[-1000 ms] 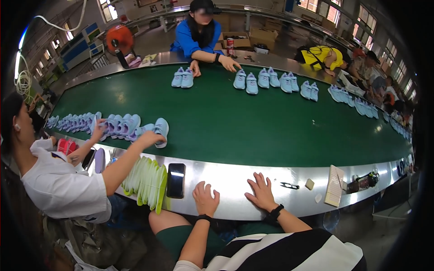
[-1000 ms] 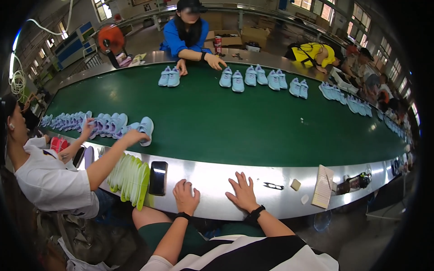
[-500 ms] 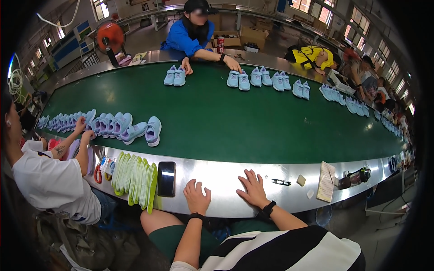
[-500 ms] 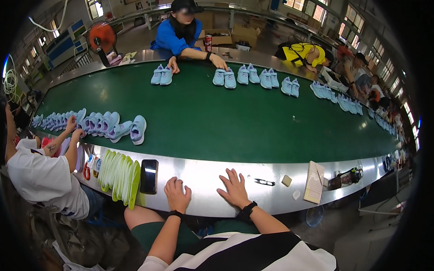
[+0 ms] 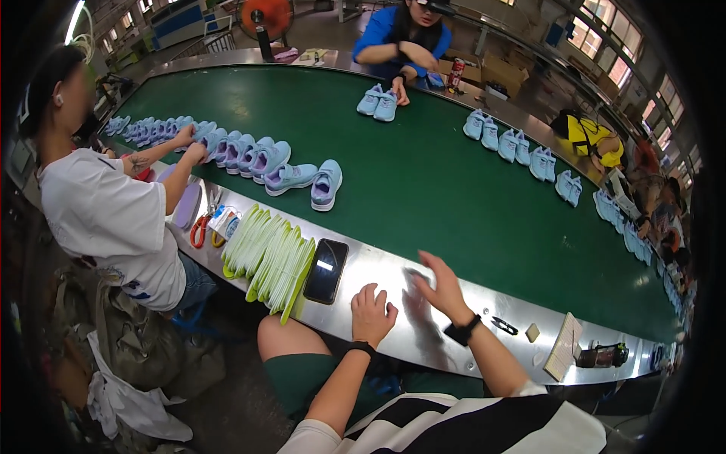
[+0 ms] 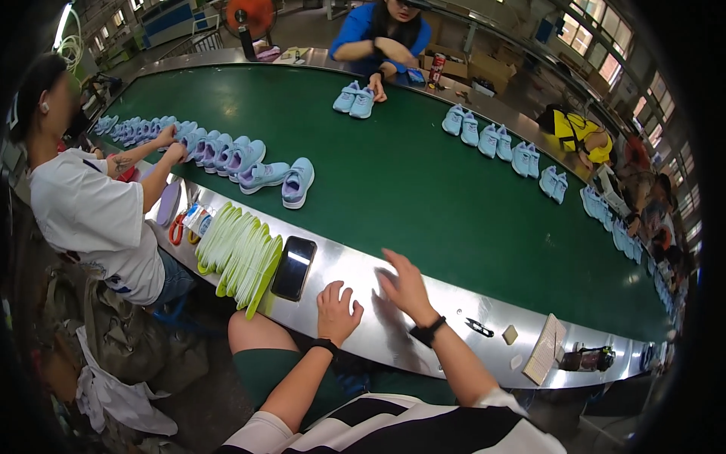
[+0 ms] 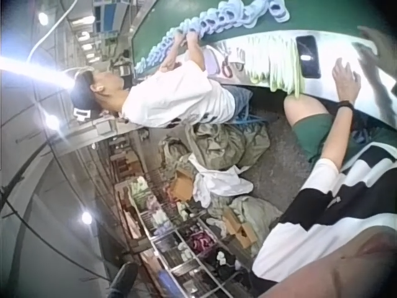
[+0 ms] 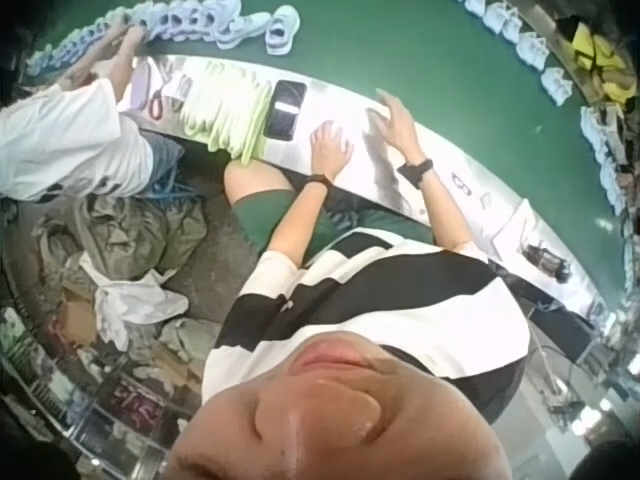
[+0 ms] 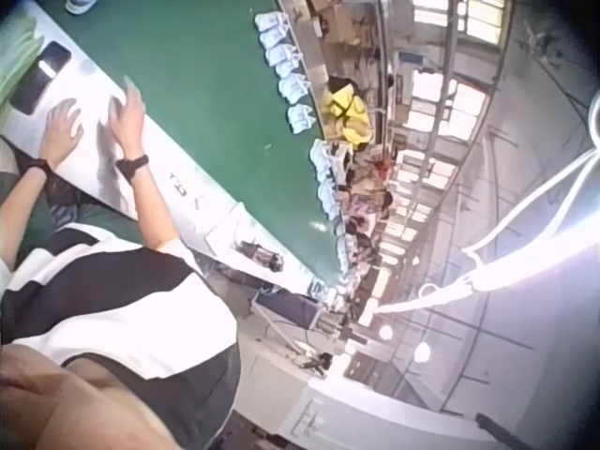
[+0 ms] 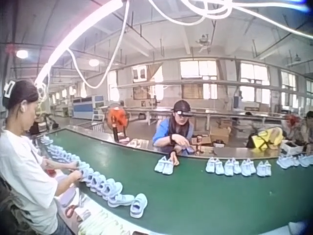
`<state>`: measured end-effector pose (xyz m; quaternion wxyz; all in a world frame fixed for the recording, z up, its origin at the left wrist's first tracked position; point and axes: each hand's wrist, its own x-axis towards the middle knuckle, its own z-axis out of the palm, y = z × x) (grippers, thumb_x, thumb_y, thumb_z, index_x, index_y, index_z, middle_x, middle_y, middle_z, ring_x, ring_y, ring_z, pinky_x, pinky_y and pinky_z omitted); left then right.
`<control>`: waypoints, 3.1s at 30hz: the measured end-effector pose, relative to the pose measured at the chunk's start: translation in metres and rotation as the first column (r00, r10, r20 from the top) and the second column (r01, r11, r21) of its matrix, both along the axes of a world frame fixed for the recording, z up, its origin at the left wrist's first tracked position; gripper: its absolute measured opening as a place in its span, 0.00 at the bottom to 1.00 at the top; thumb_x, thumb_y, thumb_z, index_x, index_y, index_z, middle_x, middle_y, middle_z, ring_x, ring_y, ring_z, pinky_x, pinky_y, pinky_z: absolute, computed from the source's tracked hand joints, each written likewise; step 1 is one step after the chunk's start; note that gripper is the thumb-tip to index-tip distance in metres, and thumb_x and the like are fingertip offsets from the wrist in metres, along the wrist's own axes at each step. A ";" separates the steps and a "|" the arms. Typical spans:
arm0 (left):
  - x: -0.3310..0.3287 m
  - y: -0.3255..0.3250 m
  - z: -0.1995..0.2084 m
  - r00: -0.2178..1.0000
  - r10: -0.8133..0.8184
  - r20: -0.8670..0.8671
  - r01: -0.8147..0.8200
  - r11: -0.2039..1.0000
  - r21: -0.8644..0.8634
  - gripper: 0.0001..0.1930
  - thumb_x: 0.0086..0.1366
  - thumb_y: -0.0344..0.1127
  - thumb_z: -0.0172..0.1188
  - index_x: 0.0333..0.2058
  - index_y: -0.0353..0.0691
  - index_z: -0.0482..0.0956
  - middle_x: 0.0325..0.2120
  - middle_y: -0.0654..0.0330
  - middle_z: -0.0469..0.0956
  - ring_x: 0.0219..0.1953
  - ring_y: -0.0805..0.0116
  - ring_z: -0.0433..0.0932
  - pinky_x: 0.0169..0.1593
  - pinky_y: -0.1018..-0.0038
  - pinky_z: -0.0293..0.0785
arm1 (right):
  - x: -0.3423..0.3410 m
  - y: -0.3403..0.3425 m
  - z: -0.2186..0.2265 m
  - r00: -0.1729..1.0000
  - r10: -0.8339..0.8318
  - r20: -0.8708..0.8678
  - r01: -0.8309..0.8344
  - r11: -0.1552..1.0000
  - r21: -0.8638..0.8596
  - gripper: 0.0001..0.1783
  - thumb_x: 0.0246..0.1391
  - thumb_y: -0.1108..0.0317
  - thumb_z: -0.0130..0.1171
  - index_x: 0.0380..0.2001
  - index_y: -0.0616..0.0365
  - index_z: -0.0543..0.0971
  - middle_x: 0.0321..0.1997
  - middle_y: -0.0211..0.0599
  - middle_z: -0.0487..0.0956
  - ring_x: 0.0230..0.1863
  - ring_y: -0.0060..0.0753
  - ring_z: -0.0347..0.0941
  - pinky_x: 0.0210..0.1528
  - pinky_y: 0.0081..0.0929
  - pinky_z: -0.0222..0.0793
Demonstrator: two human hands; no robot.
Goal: Inspecting and cleaning light blue sneakers on a factory conveyor belt.
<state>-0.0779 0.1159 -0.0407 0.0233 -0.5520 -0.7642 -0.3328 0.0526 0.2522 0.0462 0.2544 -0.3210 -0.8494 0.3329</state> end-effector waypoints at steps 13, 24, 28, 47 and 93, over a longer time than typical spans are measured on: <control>0.009 0.000 0.015 0.999 -0.036 0.027 0.039 0.992 -0.118 0.20 0.55 0.37 0.56 0.45 0.33 0.71 0.48 0.43 0.68 0.52 0.43 0.67 0.52 0.51 0.62 | -0.318 0.066 -0.088 0.995 0.061 0.084 -0.097 0.839 0.535 0.26 0.51 0.69 0.54 0.56 0.48 0.71 0.34 0.47 0.78 0.39 0.48 0.75 0.45 0.44 0.67; -0.002 -0.020 -0.073 0.849 -0.053 0.526 0.143 0.981 -0.133 0.28 0.56 0.41 0.57 0.53 0.31 0.69 0.52 0.41 0.66 0.56 0.41 0.61 0.60 0.50 0.55 | -0.371 0.074 -0.095 0.943 0.014 0.334 -0.138 0.925 0.353 0.11 0.58 0.65 0.45 0.40 0.41 0.77 0.28 0.33 0.81 0.35 0.39 0.79 0.43 0.40 0.61; 0.004 0.012 0.015 0.999 -0.046 -0.030 0.040 0.985 -0.168 0.18 0.49 0.34 0.58 0.40 0.34 0.73 0.46 0.46 0.69 0.53 0.45 0.66 0.54 0.52 0.61 | -0.288 0.106 -0.067 0.992 0.054 0.117 -0.103 0.880 0.463 0.10 0.53 0.64 0.52 0.39 0.43 0.77 0.26 0.35 0.79 0.34 0.40 0.78 0.47 0.45 0.62; 0.038 -0.030 0.014 0.931 -0.140 0.338 0.124 0.990 0.069 0.19 0.61 0.34 0.59 0.49 0.31 0.71 0.45 0.47 0.72 0.46 0.51 0.73 0.52 0.60 0.68 | 0.149 -0.103 -0.006 0.976 0.021 0.215 -0.110 0.905 0.411 0.22 0.48 0.56 0.66 0.46 0.49 0.76 0.30 0.31 0.78 0.38 0.34 0.76 0.60 0.47 0.55; 0.092 -0.055 0.144 0.028 -0.394 0.919 0.046 0.919 0.393 0.32 0.53 0.23 0.61 0.57 0.42 0.60 0.49 0.57 0.68 0.52 0.65 0.70 0.57 0.67 0.67 | 0.167 -0.095 0.038 0.660 -0.434 -0.613 -0.275 0.620 -0.735 0.37 0.53 0.76 0.48 0.68 0.56 0.55 0.65 0.39 0.64 0.63 0.32 0.63 0.64 0.30 0.58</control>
